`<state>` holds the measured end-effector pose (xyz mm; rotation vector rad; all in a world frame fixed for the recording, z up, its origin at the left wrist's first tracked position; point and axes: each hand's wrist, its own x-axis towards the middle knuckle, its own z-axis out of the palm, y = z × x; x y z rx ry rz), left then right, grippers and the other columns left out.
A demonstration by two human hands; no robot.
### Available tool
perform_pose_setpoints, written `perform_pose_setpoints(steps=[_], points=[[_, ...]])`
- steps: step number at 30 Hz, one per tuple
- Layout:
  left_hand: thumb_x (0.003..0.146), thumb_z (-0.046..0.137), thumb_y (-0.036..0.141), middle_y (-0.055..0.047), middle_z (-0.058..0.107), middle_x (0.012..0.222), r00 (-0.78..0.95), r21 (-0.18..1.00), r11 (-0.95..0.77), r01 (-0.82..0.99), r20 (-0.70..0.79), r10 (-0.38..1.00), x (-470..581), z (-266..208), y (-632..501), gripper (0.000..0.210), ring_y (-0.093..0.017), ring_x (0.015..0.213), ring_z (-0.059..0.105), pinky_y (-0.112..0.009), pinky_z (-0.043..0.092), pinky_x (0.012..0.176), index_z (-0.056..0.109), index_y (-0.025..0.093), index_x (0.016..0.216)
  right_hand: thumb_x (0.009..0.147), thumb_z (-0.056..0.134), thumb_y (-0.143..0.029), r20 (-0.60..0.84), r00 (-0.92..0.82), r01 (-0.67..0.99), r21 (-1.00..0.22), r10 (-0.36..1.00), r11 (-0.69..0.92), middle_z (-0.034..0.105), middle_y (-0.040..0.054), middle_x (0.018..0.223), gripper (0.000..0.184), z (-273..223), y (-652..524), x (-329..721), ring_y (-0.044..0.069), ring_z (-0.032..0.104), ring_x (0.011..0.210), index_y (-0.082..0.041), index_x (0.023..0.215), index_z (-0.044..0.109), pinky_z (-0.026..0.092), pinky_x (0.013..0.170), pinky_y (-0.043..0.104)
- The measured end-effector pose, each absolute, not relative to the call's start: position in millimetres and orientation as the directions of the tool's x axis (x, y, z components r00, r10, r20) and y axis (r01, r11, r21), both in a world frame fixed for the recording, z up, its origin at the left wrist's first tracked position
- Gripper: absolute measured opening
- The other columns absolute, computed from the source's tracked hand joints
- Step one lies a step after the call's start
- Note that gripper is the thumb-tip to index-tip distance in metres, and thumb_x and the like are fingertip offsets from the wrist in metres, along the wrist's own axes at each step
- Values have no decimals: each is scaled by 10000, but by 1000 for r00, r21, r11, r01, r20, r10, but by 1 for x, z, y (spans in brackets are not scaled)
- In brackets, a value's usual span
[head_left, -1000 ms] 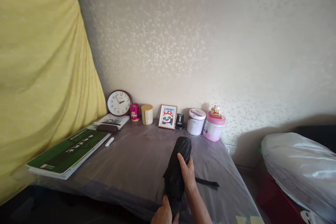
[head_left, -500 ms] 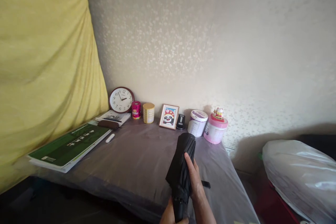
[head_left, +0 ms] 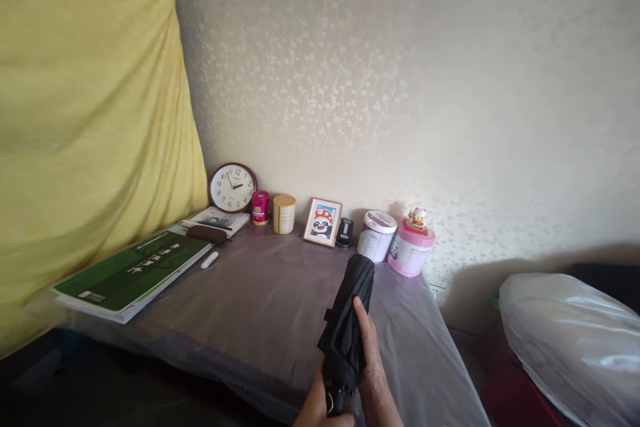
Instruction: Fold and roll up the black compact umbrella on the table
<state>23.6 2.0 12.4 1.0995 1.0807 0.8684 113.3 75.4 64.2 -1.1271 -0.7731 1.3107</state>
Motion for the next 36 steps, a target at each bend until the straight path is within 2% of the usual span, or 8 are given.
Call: perform_pose_setpoints(steps=[6, 13, 22, 25, 27, 29, 32, 36], points=[[589, 542, 88, -144, 624, 1096, -5, 810, 179, 558, -212, 977, 17, 5, 6, 874, -269, 1011, 596, -306, 419, 836, 182, 113, 1385, 613, 700, -549, -176, 138, -397, -911, 975, -108, 669, 19, 711, 550, 64, 74, 109, 193, 635, 638, -172, 998, 594, 508, 557, 275], [671, 517, 196, -4, 645, 854, 291, 980, 197, 39, -200, 936, 12, 33, -1, 708, -166, 766, 631, -252, 468, 684, 257, 211, 1329, 658, 617, -620, -242, -10, -455, -863, 970, -219, 637, 20, 604, 497, 62, 73, 111, 173, 600, 508, -143, 797, 597, 471, 468, 263], [569, 501, 70, -143, 364, 1396, 65, 847, 40, 531, -88, 994, 13, 13, 1, 869, -245, 1110, 535, -279, 406, 888, 193, 147, 1378, 614, 704, -524, -234, 125, -389, -905, 964, -169, 645, -5, 618, 524, 62, 73, 107, 173, 604, 517, -164, 973, 575, 477, 472, 265], [604, 527, 129, -70, 604, 1085, 218, 977, 43, 208, -89, 972, 8, 30, -2, 834, -179, 910, 610, -252, 450, 787, 190, 187, 1365, 651, 648, -567, -293, 0, -475, -841, 956, -258, 615, 9, 562, 441, 62, 71, 109, 151, 564, 452, -146, 764, 580, 458, 437, 261], [676, 492, 191, 15, 622, 761, 339, 971, 235, 52, -239, 910, 7, 38, -4, 764, -151, 656, 622, -251, 467, 628, 171, 207, 1369, 660, 620, -595, -307, -68, -487, -820, 949, -300, 610, 24, 551, 458, 61, 71, 110, 153, 560, 441, -142, 692, 566, 458, 430, 267], [678, 496, 183, 18, 620, 739, 334, 965, 262, 29, -256, 907, 8, 37, -4, 771, -153, 663, 628, -253, 465, 640, 167, 197, 1375, 645, 640, -585, -284, -37, -452, -851, 958, -269, 626, 25, 579, 460, 59, 71, 110, 167, 585, 478, -140, 744, 582, 474, 454, 272], [604, 522, 102, -109, 592, 1131, 181, 966, 105, 236, -150, 972, 12, 21, -3, 873, -215, 968, 607, -276, 443, 818, 150, 160, 1391, 611, 695, -536, -231, 105, -336, -924, 967, -184, 656, 8, 647, 477, 54, 74, 110, 188, 628, 583, -160, 888, 596, 505, 530, 273], [580, 495, 60, -159, 247, 1453, 82, 834, 46, 550, -108, 991, 11, 7, -1, 929, -277, 1192, 467, -318, 391, 927, 93, 169, 1411, 568, 735, -495, -229, 213, -283, -945, 950, -164, 675, 1, 717, 544, 48, 76, 110, 203, 646, 678, -169, 981, 601, 522, 607, 275]])
